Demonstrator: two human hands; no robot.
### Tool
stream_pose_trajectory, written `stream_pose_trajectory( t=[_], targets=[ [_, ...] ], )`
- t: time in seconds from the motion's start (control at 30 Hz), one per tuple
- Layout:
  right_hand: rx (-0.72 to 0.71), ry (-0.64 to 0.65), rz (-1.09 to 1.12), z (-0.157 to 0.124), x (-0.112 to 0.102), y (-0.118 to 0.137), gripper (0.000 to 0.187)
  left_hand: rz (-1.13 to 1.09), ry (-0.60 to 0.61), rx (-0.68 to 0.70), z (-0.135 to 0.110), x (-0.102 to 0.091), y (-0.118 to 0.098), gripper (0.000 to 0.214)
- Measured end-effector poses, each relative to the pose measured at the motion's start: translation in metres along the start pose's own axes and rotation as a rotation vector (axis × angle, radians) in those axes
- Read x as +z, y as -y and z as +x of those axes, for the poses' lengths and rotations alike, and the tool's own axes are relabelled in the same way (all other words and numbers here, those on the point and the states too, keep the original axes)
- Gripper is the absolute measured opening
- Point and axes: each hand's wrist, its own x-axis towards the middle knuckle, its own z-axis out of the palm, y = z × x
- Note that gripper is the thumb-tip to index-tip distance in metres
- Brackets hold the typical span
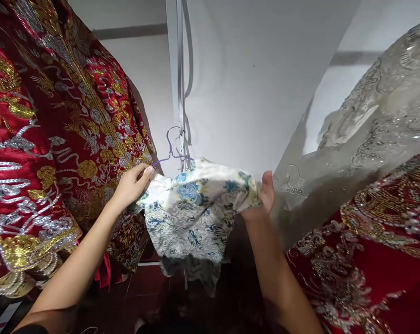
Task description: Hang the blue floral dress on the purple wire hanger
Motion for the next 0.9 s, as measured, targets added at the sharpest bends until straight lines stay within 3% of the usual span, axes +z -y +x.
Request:
stream_pose_trajectory(
  t=[0.07,0.13,0.27,0.33,0.37,0.43,0.57,0.67,0.8,0.83,0.9],
  targets=[
    [-0.037,-0.003,0.074,-0.009,0.015,0.012,0.06,0.043,-0.03,0.004,0.008,0.006,-0.005,0.035],
    [-0.01,0.105,0.071,-0.024,0.03,0.015,0.054,0.025,-0.074,0.014,0.014,0.011,-0.009,0.03],
    [0.148,0.632,-0.155,-0.05,0.041,0.002,0.049,-0.201,-0.027,0.065,0.012,0.023,-0.016,0.032],
    [0.178,0.802,-0.357,-0.056,0.037,-0.01,0.046,-0.345,0.059,0.092,0.003,0.032,-0.021,0.037],
    [0.167,0.803,-0.477,-0.057,0.033,-0.019,0.043,-0.418,0.099,0.111,-0.002,0.037,-0.024,0.039],
    [0.064,0.676,-0.743,-0.06,0.025,-0.039,0.044,-0.551,0.185,0.171,-0.013,0.047,-0.035,0.042],
    [-0.35,0.435,-1.195,-0.073,0.017,-0.09,0.097,-0.846,0.433,0.261,-0.03,0.067,-0.07,0.05],
    [-0.58,0.272,-1.319,-0.084,0.022,-0.113,0.096,-1.15,0.585,0.21,-0.035,0.079,-0.094,0.05],
    [-0.775,0.052,-1.242,-0.083,0.035,-0.098,0.093,-1.52,0.556,0.036,-0.029,0.08,-0.099,0.045],
    [-0.786,0.052,-1.245,-0.08,0.038,-0.088,0.092,-1.568,0.556,-0.018,-0.026,0.076,-0.096,0.044],
    [-0.744,0.183,-1.297,-0.072,0.043,-0.065,0.089,-1.59,0.594,-0.121,-0.022,0.067,-0.085,0.036]
  ],
)
